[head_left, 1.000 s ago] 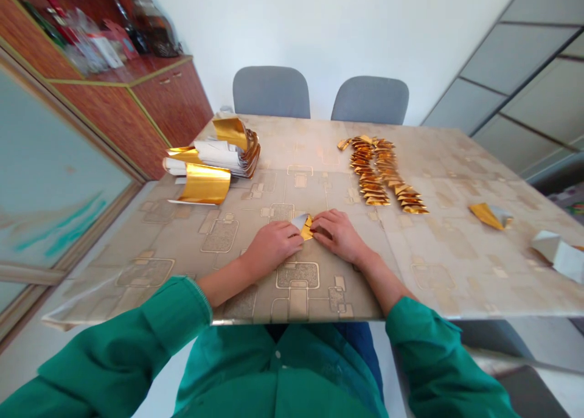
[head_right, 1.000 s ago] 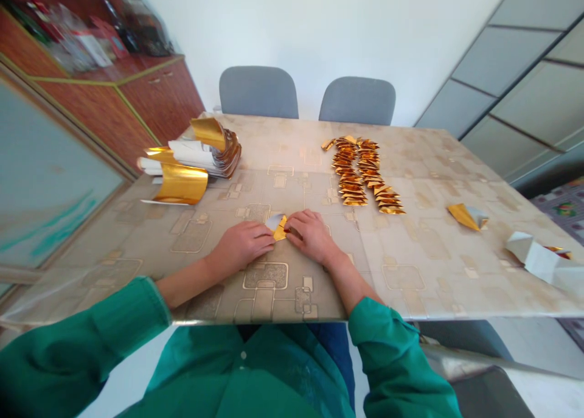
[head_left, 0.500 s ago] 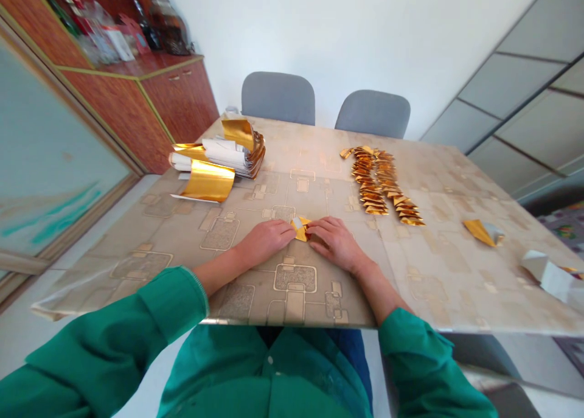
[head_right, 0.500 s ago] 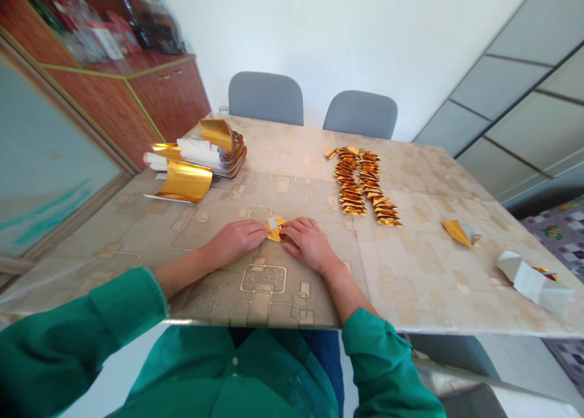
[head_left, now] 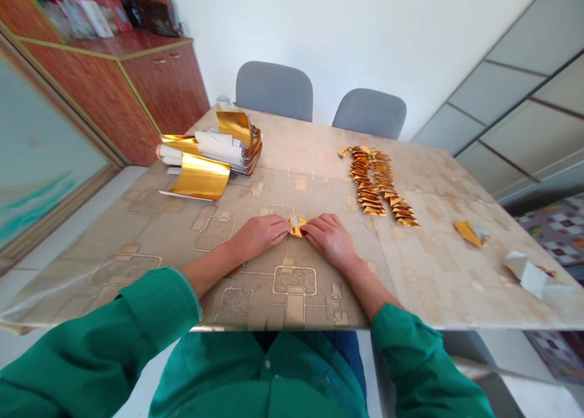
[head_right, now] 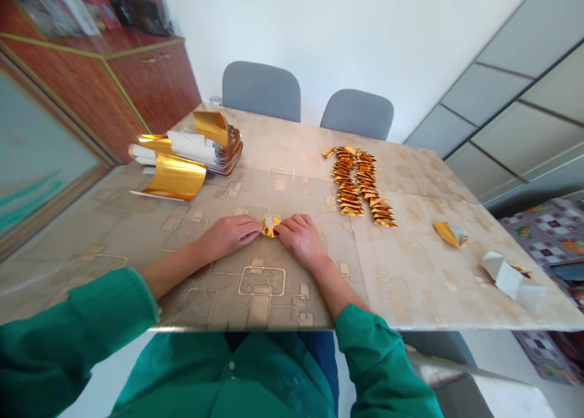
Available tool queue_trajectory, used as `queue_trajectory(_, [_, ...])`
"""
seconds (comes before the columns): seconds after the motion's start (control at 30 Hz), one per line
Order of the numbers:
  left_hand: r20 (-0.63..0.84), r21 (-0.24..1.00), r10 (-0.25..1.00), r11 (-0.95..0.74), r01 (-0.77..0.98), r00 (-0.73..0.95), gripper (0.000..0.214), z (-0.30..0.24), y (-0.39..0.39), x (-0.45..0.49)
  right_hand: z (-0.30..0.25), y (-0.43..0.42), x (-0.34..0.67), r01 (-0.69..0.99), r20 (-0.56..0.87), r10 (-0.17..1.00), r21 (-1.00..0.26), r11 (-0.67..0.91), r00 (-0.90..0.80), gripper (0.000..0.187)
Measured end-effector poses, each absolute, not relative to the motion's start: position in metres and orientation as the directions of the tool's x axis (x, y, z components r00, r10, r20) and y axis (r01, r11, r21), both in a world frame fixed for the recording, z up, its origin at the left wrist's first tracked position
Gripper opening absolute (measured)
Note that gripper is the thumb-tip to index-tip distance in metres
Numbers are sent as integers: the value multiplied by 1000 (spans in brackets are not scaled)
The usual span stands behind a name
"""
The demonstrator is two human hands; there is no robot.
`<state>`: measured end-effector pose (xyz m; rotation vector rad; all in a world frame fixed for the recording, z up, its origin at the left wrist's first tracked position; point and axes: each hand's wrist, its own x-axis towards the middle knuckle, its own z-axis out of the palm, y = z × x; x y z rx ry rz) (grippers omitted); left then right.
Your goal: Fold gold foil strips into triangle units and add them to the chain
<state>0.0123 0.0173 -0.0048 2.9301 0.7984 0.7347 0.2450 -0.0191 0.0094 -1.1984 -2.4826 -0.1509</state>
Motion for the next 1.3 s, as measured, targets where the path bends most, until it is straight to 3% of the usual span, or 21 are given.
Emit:
queue_trajectory(0.33, [375, 53, 556, -812, 582, 742, 13, 0, 2, 20, 4, -23, 245, 719, 421, 726, -213, 662, -543, 20])
queue_trajectory(0.73, [343, 61, 671, -714, 697, 657, 16, 4, -8, 25, 0, -19, 247, 692, 393, 752, -313, 651, -530, 18])
queue_trajectory(1.03, [302, 414, 814, -580, 701, 495, 13, -1, 5, 24, -2, -6, 242, 657, 330, 873, -575, 488, -360, 12])
queue_trajectory(1.17, [278, 491, 858, -513, 704, 431, 14, 0, 5, 26, 1, -2, 234, 701, 272, 911, -582, 413, -310, 8])
queue_trajectory(1.3, [301, 479, 857, -515, 711, 418, 11, 2, 5, 26, 1, -3, 230, 701, 270, 926, -605, 377, -264, 5])
